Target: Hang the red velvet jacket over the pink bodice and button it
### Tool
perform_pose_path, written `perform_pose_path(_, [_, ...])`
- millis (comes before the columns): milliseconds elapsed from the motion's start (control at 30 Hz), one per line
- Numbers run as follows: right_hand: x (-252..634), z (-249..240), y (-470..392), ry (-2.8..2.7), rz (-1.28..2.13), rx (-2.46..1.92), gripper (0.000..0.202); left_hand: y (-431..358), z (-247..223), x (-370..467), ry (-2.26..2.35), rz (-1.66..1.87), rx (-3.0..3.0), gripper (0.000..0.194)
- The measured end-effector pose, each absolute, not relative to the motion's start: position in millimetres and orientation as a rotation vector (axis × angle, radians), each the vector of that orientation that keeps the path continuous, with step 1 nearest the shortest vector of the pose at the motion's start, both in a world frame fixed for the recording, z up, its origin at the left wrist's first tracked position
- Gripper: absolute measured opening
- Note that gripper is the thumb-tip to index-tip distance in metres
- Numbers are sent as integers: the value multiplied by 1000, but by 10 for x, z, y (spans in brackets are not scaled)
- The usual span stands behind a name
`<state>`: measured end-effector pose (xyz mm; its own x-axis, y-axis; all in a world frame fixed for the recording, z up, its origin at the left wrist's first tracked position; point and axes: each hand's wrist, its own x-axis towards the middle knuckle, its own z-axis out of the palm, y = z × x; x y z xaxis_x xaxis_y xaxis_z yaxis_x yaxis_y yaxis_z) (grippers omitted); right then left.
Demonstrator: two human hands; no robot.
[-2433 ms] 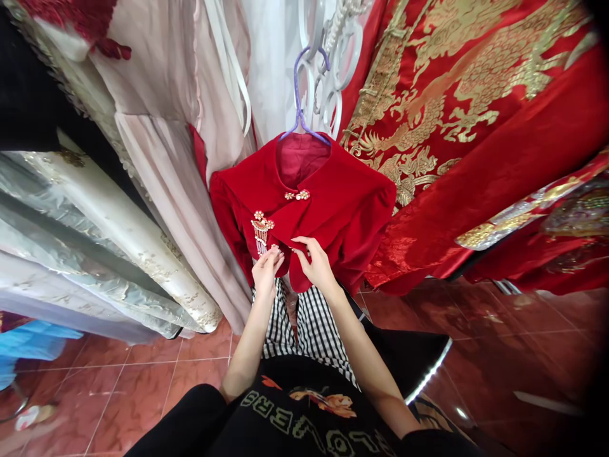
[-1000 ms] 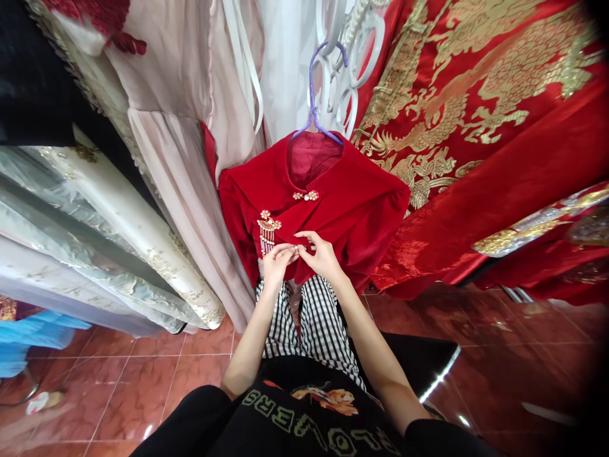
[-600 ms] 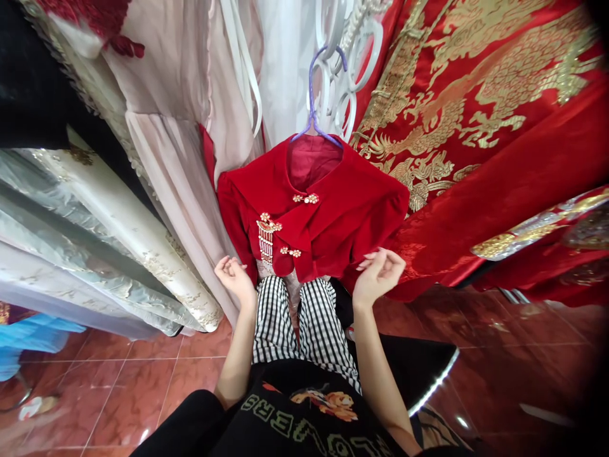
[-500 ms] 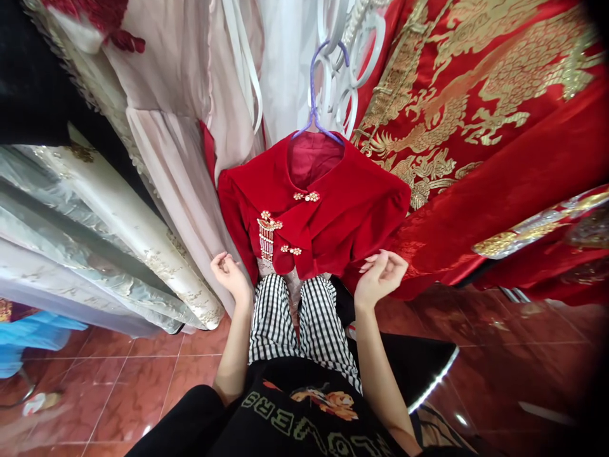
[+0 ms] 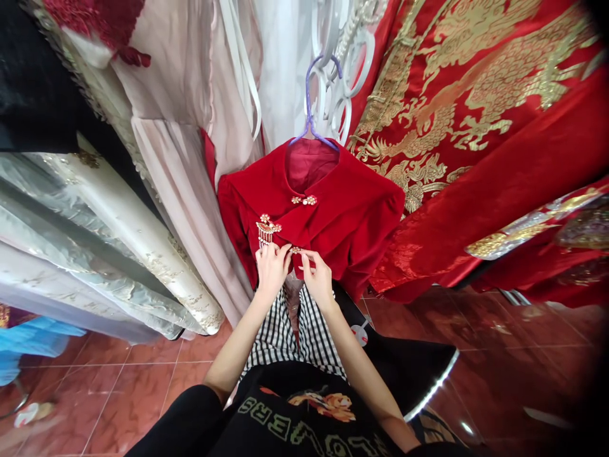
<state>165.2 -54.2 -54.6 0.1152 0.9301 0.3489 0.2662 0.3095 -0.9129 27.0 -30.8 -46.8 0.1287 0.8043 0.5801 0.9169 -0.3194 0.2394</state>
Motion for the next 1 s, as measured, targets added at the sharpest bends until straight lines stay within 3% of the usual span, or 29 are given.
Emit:
perform_pose_path(400, [1570,-603,-392,-1415,783,-1160,25,-69,-292,94,-1374,-671,-2445,14])
perform_pose_path(767, [1469,-620,-277,-1466,674,-1155,25,11,-135,-42,-1257,-1116,-2775,11])
perform_pose_path(1000, [1437,-564,-258,-1428,671,-1176,22,-4,-157,-117,-1345,-1084,-2754,13])
